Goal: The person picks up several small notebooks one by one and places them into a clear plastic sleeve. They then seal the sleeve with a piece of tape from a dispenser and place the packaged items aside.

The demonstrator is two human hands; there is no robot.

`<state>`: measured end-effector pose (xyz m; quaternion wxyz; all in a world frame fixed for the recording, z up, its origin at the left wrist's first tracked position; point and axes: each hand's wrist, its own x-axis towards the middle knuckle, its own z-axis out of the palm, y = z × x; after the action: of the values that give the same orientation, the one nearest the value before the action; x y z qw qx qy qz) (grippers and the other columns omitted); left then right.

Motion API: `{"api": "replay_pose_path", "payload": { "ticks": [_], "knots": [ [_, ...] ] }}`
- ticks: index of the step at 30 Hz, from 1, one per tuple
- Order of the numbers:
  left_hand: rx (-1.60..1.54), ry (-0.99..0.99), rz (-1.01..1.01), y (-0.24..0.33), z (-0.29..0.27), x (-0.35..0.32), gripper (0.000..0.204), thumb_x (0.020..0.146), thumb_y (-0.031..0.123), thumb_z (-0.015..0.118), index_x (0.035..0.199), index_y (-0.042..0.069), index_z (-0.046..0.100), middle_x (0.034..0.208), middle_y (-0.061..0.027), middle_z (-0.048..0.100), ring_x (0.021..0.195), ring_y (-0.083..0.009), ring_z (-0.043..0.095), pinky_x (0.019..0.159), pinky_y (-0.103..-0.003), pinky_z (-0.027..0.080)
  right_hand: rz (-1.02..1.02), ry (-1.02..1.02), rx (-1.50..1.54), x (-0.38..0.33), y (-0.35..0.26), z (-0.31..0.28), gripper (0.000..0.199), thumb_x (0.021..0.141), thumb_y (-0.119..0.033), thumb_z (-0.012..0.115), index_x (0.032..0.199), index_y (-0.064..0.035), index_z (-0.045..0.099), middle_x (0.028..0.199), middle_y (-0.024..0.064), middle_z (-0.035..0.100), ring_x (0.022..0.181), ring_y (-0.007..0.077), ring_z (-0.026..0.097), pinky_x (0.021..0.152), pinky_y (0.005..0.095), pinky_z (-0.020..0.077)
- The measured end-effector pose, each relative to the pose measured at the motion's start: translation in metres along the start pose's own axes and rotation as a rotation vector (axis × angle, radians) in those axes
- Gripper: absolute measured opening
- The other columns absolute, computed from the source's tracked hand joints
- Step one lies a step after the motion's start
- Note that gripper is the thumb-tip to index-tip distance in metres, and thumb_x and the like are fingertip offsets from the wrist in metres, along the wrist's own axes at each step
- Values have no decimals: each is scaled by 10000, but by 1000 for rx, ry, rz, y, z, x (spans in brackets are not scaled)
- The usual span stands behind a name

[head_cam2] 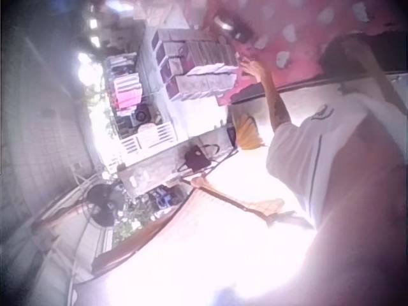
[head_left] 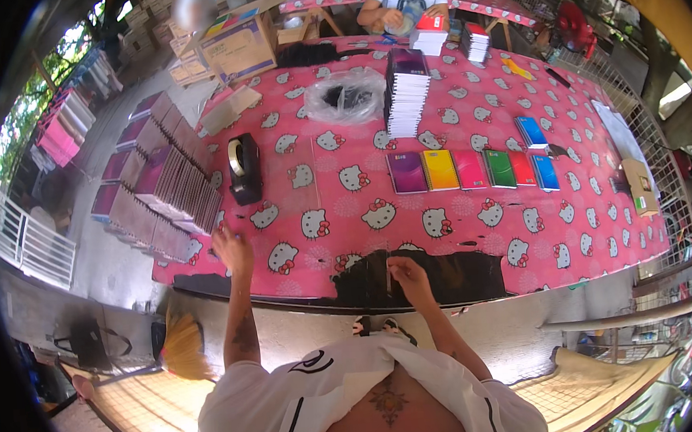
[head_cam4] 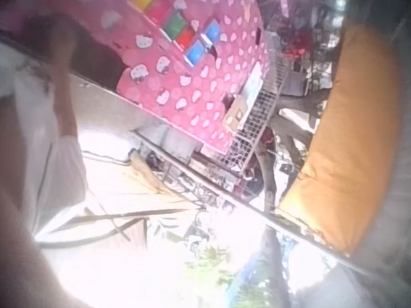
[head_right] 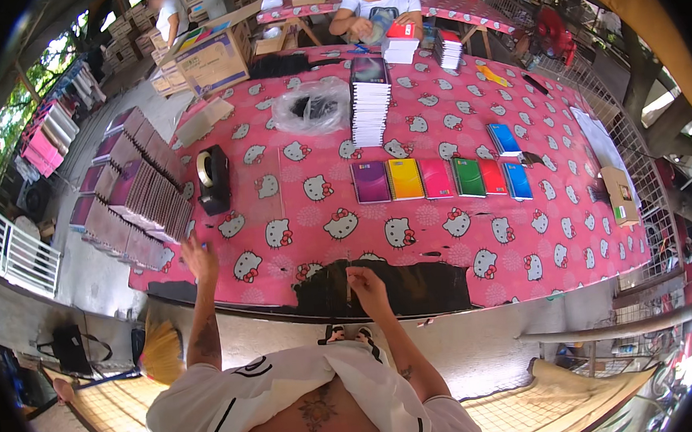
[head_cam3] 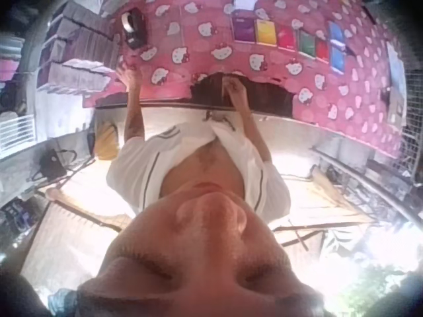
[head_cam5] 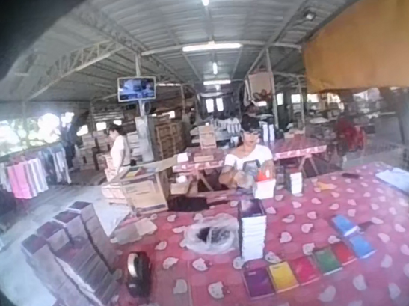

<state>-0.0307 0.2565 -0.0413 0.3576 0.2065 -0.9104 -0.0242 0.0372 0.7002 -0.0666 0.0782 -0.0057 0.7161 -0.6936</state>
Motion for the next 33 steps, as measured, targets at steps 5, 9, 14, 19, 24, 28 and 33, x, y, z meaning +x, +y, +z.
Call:
{"api": "replay_pose_path", "payload": {
  "ticks": [5,9,14,19,24,28,33],
  "knots": [
    [-576,-410,413,144,29,30,240,881,164,625,1083,38,653,1049,-224,658,998,-406,610,917,-490,478,13,108,-11,5,-17,-35,266,993,-145,602,1210,8,624,1047,65,683,961,122,627,868,260,486],
    [-24,-253,337,164,110,35,193,894,195,596,946,28,678,961,-219,676,941,-372,642,815,-462,533,-16,10,80,14,-28,-13,278,996,-141,597,1240,-10,620,1123,58,674,1025,125,618,905,267,479],
    [-771,-757,105,273,67,9,151,867,129,559,829,40,674,888,-132,689,849,-280,680,691,-412,534,79,122,350,-8,-38,-51,466,989,-278,621,1387,-66,504,1286,61,598,1167,162,569,981,331,448],
    [-1727,-1800,-255,415,-108,-91,78,857,33,559,925,53,591,794,-15,578,695,-143,596,621,-332,514,62,-54,1104,-32,-47,-140,608,962,-462,616,1445,-140,434,1394,70,530,1256,216,535,1046,428,431],
    [-1884,-2063,-139,492,-138,-143,76,931,116,598,957,78,537,823,-28,588,709,-150,599,695,-332,537,-223,295,967,-81,-62,-251,497,931,-253,705,1355,-112,489,1202,51,641,1099,206,630,962,393,518],
    [-1617,-1796,234,561,-155,-190,131,951,123,619,983,77,500,892,-55,648,820,-103,622,749,-285,500,-193,580,567,-138,-97,-343,640,852,-157,793,1380,-92,436,1084,49,645,989,160,637,838,300,529],
    [-1838,-1669,427,665,-204,-237,619,995,63,560,1543,98,273,1013,-100,669,836,-131,677,719,-278,593,-70,603,376,-190,-107,-451,771,808,-160,836,1436,-104,391,1015,30,633,815,100,595,625,231,453]
  ]
}}
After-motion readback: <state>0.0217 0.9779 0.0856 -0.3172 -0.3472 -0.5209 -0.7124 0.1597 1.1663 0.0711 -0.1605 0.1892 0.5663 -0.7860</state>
